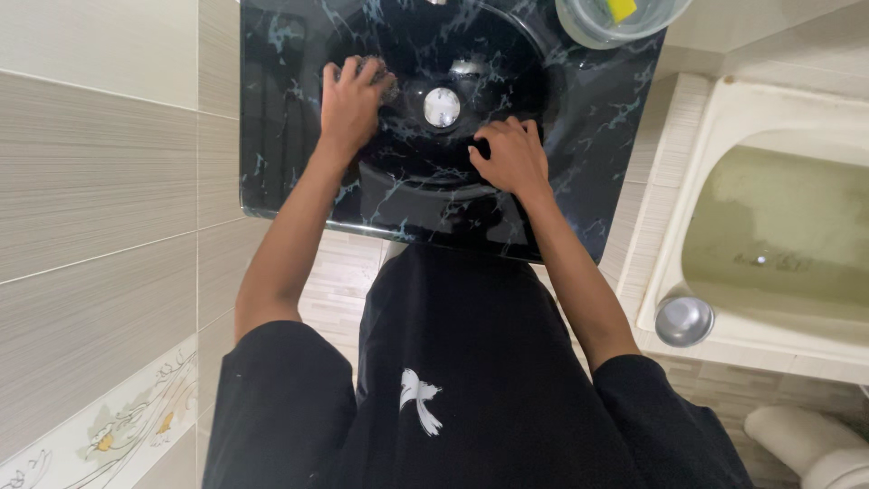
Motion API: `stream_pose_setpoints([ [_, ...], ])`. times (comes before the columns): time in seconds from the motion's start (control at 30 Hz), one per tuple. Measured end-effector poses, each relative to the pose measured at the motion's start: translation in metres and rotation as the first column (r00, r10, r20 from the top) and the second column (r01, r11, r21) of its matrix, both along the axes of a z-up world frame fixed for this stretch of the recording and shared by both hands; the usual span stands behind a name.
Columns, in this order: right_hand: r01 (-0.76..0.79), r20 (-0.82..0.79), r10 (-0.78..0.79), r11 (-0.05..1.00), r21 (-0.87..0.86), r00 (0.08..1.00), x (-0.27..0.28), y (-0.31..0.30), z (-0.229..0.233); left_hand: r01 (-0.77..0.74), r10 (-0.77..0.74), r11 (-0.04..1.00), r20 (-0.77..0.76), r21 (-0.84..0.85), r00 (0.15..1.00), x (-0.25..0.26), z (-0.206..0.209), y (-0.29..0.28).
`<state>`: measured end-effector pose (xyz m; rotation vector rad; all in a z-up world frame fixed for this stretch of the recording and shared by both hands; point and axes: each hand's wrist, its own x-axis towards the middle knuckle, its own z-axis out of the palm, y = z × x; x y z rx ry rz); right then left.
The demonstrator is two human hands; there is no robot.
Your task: The person scrubs a black marble sink with a steel wool pad, focusing on the basin and surrounding countertop. They rinse the pad under running water and continue scrubbing different areas of the sink surface.
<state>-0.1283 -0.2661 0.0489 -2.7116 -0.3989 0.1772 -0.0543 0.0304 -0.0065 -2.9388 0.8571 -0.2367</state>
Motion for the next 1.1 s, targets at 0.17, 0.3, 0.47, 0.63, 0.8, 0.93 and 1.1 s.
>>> stream_pose_setpoints([
  [0.17, -0.003, 0.025, 0.004, 1.000, -0.012, 1.000, 0.002, -0.001, -0.002, 0.065, -0.273, 0.918, -0.505, -0.390, 0.819, -0.027, 0.009, -0.026],
  [0.3, -0.001, -0.021, 0.000, 1.000, -0.027, 1.000, 0.002, -0.001, -0.006, 0.022, -0.046, 0.994, -0.241, -0.103, 0.970, -0.016, 0.026, -0.010],
  [0.47, 0.004, -0.028, -0.005, 1.000, -0.024, 1.000, 0.003, 0.000, -0.003, -0.065, 0.104, 0.994, -0.519, 0.092, 0.848, -0.054, 0.031, -0.054],
  [0.63, 0.004, -0.010, -0.004, 1.000, -0.013, 1.000, 0.001, -0.002, -0.001, -0.105, 0.044, 0.971, -0.268, -0.216, 0.962, -0.065, 0.016, -0.056],
  [0.8, 0.015, 0.062, -0.018, 0.999, 0.041, 0.998, -0.002, -0.004, -0.006, -0.272, 0.276, 0.961, -0.318, 0.060, 0.907, -0.068, 0.025, -0.090],
  [0.93, 0.045, 0.189, -0.082, 0.981, 0.191, 0.978, 0.003, -0.008, -0.015, -0.221, 0.049, 0.904, -0.426, -0.367, 0.904, -0.095, 0.031, -0.149],
  [1.1, 0.010, 0.228, -0.070, 0.966, 0.257, 0.971, -0.004, -0.011, -0.012, -0.135, -0.033, 0.953, -0.538, -0.271, 0.842, -0.084, 0.029, -0.095],
])
